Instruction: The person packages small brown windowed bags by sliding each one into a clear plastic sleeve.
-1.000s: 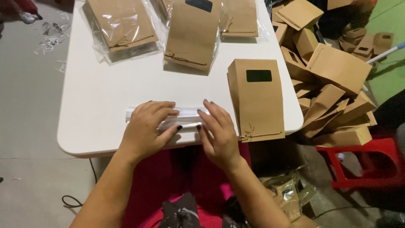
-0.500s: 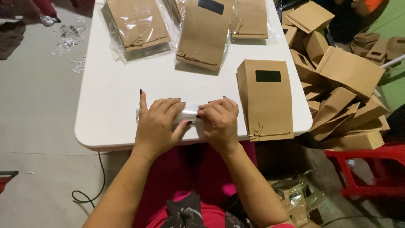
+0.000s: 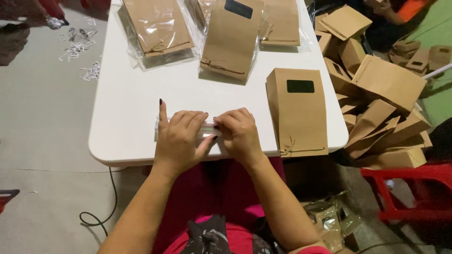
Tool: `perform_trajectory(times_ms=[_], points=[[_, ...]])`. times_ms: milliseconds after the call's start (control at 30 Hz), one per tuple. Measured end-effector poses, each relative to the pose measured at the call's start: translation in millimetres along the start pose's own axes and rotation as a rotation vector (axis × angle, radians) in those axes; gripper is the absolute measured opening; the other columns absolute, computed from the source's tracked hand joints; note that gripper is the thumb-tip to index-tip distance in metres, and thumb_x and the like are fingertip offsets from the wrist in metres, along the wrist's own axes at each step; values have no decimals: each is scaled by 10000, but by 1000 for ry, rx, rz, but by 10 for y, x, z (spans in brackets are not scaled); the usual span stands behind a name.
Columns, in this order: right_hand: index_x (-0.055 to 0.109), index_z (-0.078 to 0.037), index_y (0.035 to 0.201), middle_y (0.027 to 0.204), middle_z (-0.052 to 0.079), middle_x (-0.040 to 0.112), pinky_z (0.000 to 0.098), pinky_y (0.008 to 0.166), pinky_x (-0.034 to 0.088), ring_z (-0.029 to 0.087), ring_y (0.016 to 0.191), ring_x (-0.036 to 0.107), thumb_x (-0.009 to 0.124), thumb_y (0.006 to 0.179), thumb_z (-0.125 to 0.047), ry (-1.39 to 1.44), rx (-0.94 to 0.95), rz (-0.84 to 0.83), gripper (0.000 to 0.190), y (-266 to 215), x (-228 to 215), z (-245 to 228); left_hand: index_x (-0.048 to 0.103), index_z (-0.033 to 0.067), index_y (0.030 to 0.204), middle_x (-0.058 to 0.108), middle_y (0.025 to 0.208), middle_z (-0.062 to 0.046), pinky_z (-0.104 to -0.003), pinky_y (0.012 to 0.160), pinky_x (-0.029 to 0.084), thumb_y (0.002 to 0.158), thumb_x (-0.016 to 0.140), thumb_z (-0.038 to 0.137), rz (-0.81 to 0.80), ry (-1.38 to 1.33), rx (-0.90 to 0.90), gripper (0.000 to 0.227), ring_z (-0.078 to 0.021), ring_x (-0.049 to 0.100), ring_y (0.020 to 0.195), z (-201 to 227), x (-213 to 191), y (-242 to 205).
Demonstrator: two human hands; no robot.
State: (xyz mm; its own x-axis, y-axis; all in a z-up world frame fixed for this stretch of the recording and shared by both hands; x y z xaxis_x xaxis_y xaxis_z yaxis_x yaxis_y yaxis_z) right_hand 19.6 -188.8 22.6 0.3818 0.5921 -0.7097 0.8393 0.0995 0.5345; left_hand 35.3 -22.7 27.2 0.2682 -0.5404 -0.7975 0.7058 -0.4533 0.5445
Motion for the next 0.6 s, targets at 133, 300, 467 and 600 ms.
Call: perform_trajectory(times_ms=[133,300,467,600], points=[[758,-197,879,852,-68,713,298,869,451,159,882,606,732,927,-142,-14,-48,185,78,4,-158,-154,700,171,1267,727,1210,-61,-690,1224,42,869,726,526,49,38,11,534,-270,620,1226,17,-27,-10],[716,-243,838,761,-121,653,317,928,386,126,842,562,678,968,-197,-142,-106,281,143,4,-234,-242,686,160,1297,710,1273,-64,-700,1216,8,911,683,592,109,77,5,579,-282,572,1301,8,-33,-29],[707,-194,836,717,-63,613,319,885,370,156,791,546,738,927,-121,-83,-146,226,121,80,-321,-342,646,143,1369,676,1346,-85,-700,1212,1,878,718,565,118,54,13,651,-299,533,1344,8,-57,-14],[720,-197,855,721,-62,642,348,936,359,161,784,573,731,942,-114,-126,-176,188,120,151,-425,-349,631,155,1389,654,1386,-80,-699,1208,-8,891,704,588,109,63,10,664,-296,510,1371,12,-50,-8]])
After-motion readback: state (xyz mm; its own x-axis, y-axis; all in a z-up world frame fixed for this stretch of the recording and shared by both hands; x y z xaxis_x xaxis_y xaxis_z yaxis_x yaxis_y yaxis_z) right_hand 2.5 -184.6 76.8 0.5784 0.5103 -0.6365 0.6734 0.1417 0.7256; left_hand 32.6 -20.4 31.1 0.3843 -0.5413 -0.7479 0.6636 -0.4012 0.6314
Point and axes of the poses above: each hand's wrist, its own y-axis towards the middle knuckle, its own x-axis out of the palm, z = x × y, the point moved 5 cm from there along y, towards the middle knuckle
